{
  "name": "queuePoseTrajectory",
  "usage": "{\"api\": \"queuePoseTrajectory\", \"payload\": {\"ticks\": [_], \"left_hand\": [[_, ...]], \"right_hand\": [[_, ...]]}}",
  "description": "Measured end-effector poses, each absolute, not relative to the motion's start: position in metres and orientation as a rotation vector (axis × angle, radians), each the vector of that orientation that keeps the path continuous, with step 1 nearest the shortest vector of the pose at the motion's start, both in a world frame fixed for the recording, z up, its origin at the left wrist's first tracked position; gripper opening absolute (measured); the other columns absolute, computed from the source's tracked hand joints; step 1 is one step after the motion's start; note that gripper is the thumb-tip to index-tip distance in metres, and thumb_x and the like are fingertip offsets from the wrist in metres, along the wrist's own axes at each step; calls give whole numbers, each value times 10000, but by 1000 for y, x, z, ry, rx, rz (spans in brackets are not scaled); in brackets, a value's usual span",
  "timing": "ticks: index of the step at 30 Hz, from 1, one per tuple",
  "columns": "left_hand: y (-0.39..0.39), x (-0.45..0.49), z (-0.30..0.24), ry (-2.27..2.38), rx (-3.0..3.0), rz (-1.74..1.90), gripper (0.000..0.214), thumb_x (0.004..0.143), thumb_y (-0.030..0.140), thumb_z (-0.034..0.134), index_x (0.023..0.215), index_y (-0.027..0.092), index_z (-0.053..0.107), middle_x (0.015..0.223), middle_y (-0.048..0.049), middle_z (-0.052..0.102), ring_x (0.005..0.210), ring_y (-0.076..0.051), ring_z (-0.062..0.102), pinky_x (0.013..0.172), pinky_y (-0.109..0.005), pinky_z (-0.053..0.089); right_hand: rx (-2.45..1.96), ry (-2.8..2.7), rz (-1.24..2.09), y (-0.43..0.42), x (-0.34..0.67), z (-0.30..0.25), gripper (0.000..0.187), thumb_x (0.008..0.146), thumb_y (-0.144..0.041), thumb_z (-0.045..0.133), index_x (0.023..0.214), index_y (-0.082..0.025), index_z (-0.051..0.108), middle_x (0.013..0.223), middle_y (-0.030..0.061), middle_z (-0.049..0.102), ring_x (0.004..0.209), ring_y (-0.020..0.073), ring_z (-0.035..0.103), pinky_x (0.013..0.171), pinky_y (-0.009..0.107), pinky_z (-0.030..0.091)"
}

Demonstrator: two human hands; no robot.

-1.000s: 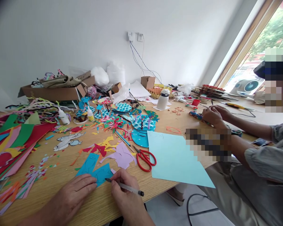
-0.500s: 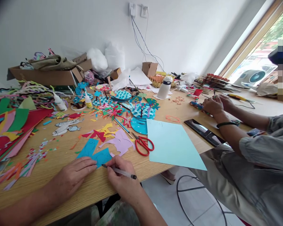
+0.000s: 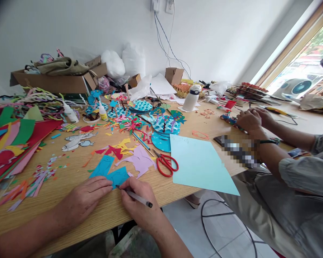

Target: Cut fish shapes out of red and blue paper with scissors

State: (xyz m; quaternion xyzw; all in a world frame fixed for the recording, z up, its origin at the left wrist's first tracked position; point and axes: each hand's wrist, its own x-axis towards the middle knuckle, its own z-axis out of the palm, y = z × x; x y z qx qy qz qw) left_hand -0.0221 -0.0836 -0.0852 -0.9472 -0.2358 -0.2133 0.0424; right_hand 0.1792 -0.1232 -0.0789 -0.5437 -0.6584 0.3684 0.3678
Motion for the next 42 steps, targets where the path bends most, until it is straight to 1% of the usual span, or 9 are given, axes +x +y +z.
{"api": "queuePoseTrajectory", "payload": {"ticks": [6, 11, 15, 20, 28, 42], "left_hand": [[-85, -24, -97, -799, -2926, -701, 365, 842, 50, 351, 1013, 161, 653, 995, -66, 706, 995, -186, 587, 892, -325, 492], [-85, -25, -99, -783, -2934, -705, 371, 844, 43, 340, 1023, 158, 645, 1006, -61, 704, 998, -189, 580, 897, -328, 485], [-84, -24, -97, -783, -2930, -722, 353, 852, 57, 349, 1010, 157, 647, 995, -66, 706, 989, -192, 585, 888, -332, 490], [-84, -23, -91, -777, -2946, -696, 350, 854, 66, 350, 1004, 159, 653, 979, -67, 710, 965, -184, 599, 867, -318, 505], [-84, -24, -95, -802, -2957, -709, 369, 860, 80, 338, 1017, 175, 658, 992, -67, 706, 979, -183, 592, 883, -328, 499], [-85, -24, -96, -807, -2947, -713, 393, 846, 55, 329, 1024, 177, 658, 993, -65, 707, 983, -180, 596, 885, -334, 503]], "right_hand": [[-1410, -1642, 965, -123, 181, -80, 96, 758, -153, 488, 767, -167, 583, 597, -29, 544, 524, 88, 443, 501, 197, 327], [-1417, -1596, 1002, -122, 183, -85, 93, 778, -182, 482, 783, -162, 573, 579, -39, 514, 501, 82, 405, 474, 193, 304], [-1385, -1651, 984, -122, 182, -85, 105, 773, -163, 480, 799, -167, 582, 597, -39, 534, 508, 81, 424, 498, 195, 324], [-1402, -1687, 937, -123, 180, -82, 107, 766, -158, 479, 776, -172, 584, 589, -32, 542, 512, 88, 437, 499, 202, 332], [-1418, -1693, 929, -123, 180, -81, 119, 760, -155, 481, 777, -173, 598, 590, -29, 553, 510, 93, 451, 495, 207, 338], [-1421, -1699, 926, -123, 179, -77, 120, 753, -145, 483, 762, -180, 598, 601, -27, 568, 524, 98, 466, 510, 209, 345]]}}
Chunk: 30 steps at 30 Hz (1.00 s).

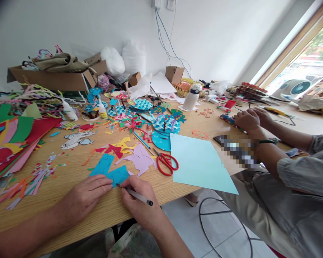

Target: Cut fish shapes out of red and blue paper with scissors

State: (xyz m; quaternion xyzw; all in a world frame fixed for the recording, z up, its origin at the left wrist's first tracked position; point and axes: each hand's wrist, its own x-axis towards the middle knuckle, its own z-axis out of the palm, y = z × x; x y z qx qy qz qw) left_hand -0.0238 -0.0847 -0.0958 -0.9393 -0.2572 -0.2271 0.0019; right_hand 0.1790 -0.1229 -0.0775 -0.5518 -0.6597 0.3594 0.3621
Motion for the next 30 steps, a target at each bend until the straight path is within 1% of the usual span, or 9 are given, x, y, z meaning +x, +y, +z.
{"api": "queuePoseTrajectory", "payload": {"ticks": [14, 21, 30], "left_hand": [[-84, -24, -95, -773, -2919, -713, 351, 865, 74, 340, 1000, 157, 653, 997, -55, 707, 985, -186, 589, 888, -325, 496], [-84, -25, -96, -766, -2913, -735, 348, 855, 60, 353, 1022, 157, 643, 1002, -48, 705, 992, -181, 587, 894, -312, 484], [-84, -27, -97, -773, -2924, -714, 360, 843, 58, 366, 1038, 166, 649, 1004, -57, 707, 1005, -182, 586, 903, -313, 480]], "right_hand": [[-1441, -1696, 926, -124, 179, -79, 124, 757, -146, 487, 782, -183, 603, 642, -21, 593, 538, 97, 482, 526, 211, 351], [-1453, -1686, 882, -125, 178, -83, 123, 752, -145, 484, 778, -187, 597, 613, -27, 582, 519, 97, 473, 533, 214, 363], [-1480, -1662, 841, -125, 178, -84, 125, 750, -150, 474, 752, -185, 595, 605, -27, 580, 532, 102, 496, 540, 205, 380]]}}
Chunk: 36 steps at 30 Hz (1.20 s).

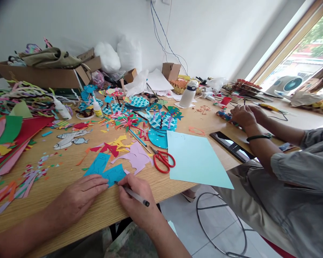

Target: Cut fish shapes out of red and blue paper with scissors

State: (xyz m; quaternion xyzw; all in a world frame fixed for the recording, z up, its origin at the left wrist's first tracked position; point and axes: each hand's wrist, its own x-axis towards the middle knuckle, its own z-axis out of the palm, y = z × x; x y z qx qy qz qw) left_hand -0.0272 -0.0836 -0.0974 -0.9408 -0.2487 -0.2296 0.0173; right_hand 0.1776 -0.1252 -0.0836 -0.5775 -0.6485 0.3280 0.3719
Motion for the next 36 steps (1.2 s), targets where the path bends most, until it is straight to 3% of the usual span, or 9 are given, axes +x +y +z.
{"api": "queuePoseTrajectory", "payload": {"ticks": [24, 29, 33, 36], "left_hand": [[-82, -31, -100, -759, -2933, -725, 354, 847, 81, 384, 1067, 193, 638, 1024, -36, 709, 998, -181, 597, 877, -315, 491], [-82, -31, -99, -791, -2914, -700, 349, 847, 79, 387, 1068, 200, 629, 1040, -27, 705, 1014, -177, 592, 901, -309, 477], [-83, -29, -94, -700, -2872, -731, 316, 837, 91, 410, 1039, 201, 627, 1002, -19, 715, 965, -163, 612, 873, -276, 489], [-82, -26, -87, -668, -2804, -748, 313, 826, 76, 403, 997, 202, 633, 962, -9, 726, 913, -148, 635, 831, -239, 502]], "right_hand": [[-1478, -1601, 747, -125, 179, -86, 85, 746, -144, 499, 718, -177, 572, 552, -37, 529, 482, 90, 456, 512, 200, 355], [-1304, -1281, 773, -134, 184, -86, 63, 808, -206, 473, 785, -193, 530, 586, -29, 544, 502, 101, 483, 470, 196, 370], [-1265, -1380, 506, -131, 201, -73, 93, 852, -215, 467, 844, -209, 559, 604, -23, 551, 525, 105, 508, 490, 195, 401], [-1322, -1645, 197, -109, 226, -56, 114, 834, -181, 502, 886, -199, 601, 812, 44, 649, 691, 137, 590, 620, 225, 453]]}}
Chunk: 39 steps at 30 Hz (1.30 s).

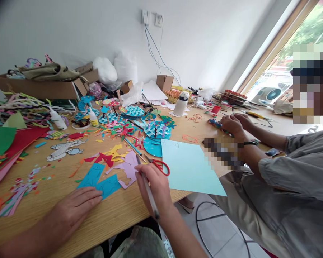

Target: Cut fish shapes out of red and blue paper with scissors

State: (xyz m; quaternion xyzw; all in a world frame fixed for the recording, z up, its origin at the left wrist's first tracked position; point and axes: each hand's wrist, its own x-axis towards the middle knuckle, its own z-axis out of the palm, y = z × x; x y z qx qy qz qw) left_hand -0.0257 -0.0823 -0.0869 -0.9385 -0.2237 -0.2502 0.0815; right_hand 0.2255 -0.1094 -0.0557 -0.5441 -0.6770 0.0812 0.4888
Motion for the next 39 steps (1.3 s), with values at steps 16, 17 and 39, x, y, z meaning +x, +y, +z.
{"api": "queuePoseTrajectory", "payload": {"ticks": [16, 17, 39], "left_hand": [[-84, -27, -74, -580, -2707, -517, 454, 677, 9, 434, 1028, 223, 628, 988, 12, 734, 876, -145, 673, 772, -178, 534], [-84, -26, -73, -574, -2704, -525, 447, 674, 11, 435, 1018, 219, 631, 975, 9, 737, 865, -146, 675, 764, -177, 535], [-66, -12, -79, -1349, -2868, -436, 307, 725, 295, 614, 1019, 209, 633, 947, -72, 664, 904, -260, 605, 792, -394, 492]], "right_hand": [[-1857, -2372, 65, 28, 265, -39, 259, 818, -87, 436, 927, -156, 661, 882, 109, 669, 817, 203, 610, 658, 249, 387], [-1873, -2383, 62, 30, 264, -40, 248, 818, -87, 444, 914, -152, 662, 880, 121, 664, 814, 211, 611, 649, 255, 388], [-1239, -3014, 269, -21, 178, -25, 214, 712, -217, 591, 905, -158, 661, 936, 108, 645, 802, 225, 617, 580, 270, 448]]}}
